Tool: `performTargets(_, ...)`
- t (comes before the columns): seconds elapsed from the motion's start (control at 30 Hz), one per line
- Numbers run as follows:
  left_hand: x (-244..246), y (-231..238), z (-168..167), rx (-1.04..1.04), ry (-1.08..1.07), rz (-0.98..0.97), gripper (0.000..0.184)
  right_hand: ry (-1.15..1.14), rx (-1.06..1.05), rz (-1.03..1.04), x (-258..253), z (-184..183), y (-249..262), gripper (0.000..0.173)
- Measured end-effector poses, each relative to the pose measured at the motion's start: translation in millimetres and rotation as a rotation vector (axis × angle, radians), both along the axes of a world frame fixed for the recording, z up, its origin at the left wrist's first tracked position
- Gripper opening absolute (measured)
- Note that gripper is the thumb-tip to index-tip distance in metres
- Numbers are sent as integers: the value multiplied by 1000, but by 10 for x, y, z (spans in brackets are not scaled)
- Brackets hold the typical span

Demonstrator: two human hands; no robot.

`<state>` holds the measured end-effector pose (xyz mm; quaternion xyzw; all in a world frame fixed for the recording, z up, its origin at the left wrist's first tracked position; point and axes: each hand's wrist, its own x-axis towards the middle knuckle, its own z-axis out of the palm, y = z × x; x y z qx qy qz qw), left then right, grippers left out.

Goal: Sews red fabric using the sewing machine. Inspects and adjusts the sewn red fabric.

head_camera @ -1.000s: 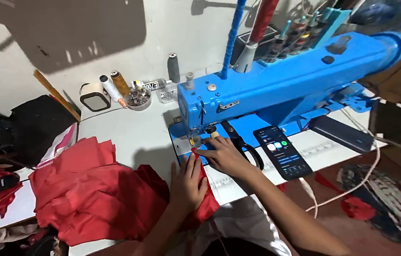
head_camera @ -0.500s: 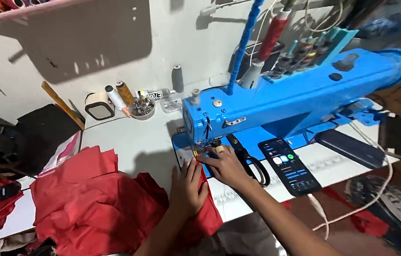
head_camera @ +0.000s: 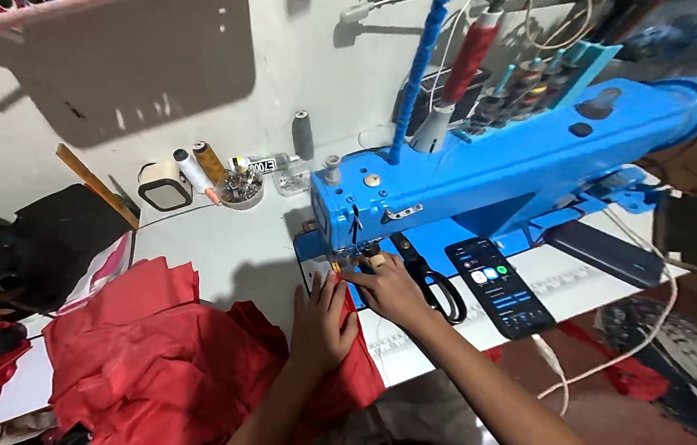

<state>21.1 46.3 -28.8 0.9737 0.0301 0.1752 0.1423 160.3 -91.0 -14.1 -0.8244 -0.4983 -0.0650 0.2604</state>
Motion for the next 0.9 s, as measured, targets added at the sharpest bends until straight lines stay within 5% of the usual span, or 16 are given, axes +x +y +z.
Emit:
performTargets(0.57, 63, 49, 101, -26, 158, 4, 56, 103, -33, 3, -59, 138, -87, 35)
performTargets(0.77, 108, 87, 203, -191, 145, 44, 48, 189, -382, 150, -638, 274, -799, 44)
performTargets(0.9, 241, 169, 206, -291, 36, 63, 35, 318, -122, 269, -860, 490, -1320, 33)
